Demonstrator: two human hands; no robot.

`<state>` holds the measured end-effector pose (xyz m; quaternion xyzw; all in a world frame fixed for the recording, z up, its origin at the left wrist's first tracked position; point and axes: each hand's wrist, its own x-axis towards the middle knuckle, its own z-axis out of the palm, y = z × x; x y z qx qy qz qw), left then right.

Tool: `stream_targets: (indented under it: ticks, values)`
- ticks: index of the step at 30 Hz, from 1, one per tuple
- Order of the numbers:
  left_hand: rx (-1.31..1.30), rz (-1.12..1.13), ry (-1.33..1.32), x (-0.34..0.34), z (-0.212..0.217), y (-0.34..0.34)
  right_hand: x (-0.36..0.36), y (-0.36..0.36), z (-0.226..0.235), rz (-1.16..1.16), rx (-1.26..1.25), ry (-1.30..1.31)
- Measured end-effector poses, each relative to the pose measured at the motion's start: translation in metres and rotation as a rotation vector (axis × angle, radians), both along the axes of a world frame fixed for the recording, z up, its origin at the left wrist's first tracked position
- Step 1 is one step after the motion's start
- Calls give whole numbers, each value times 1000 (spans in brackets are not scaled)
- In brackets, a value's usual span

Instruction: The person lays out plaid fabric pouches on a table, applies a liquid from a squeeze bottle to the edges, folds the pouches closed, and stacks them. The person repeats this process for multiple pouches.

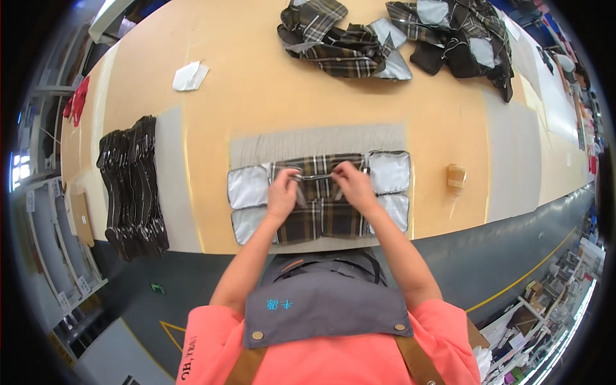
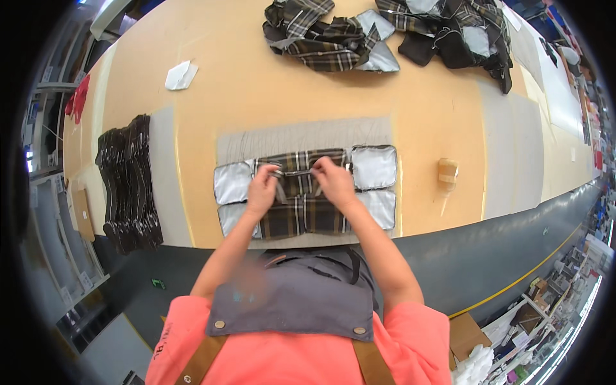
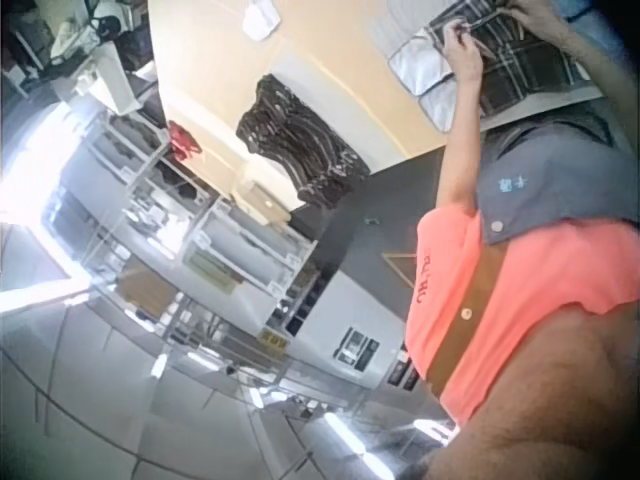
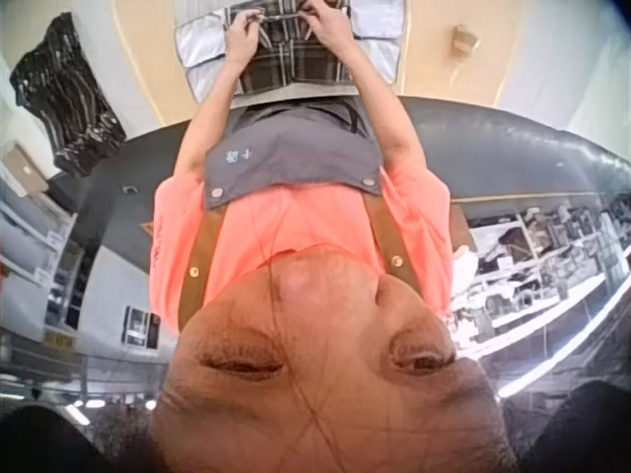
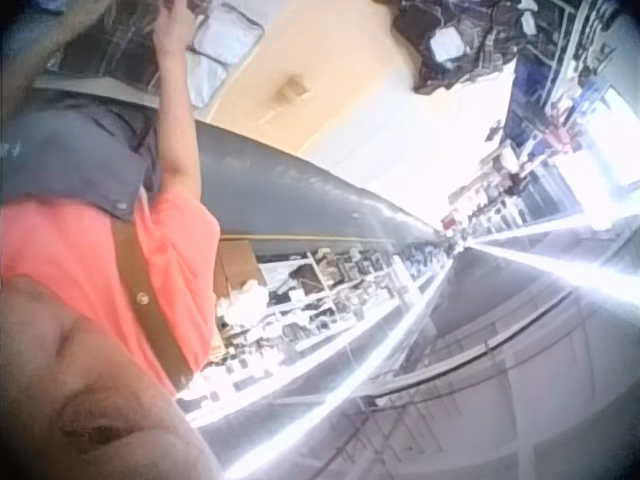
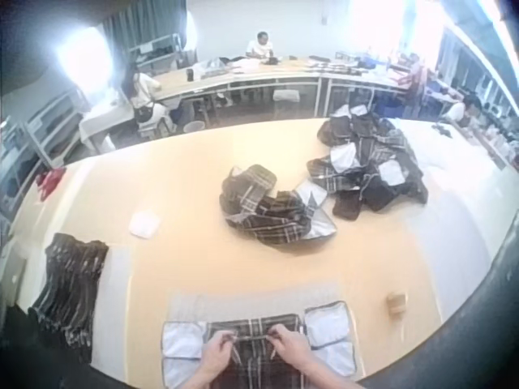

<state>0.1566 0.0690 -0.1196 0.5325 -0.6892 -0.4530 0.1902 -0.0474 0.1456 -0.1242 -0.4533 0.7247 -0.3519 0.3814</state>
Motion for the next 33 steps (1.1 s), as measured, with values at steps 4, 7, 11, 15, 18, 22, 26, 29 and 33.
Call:
stream_targets:
  ticks: [4,7,11,15,18,22,26,29,33]
  values:
    - [267,-130,104,-10,-8,6,-19,-17,3,51,-66,22]
    - [291,-101,85,-19,11,-8,-95,-73,23,-9,-301,531]
    - [234,-60,120,-38,-1,-25,-172,-157,24,22,-325,1031]
    - [296,-33,153,-52,-1,-46,-226,-195,-10,154,-337,1315]
    - [513,76,314,-67,-7,-70,-221,-215,58,204,-524,1175]
    - [867,230,732,-121,0,-113,-184,-241,189,428,-595,1165]
    - [1279,439,1355,-182,27,-139,-157,-230,286,352,-636,1004]
    - [1385,472,1791,-195,56,-155,-154,-203,324,290,-696,847]
    - [1280,499,2196,-180,35,-171,-174,-148,342,182,-583,726]
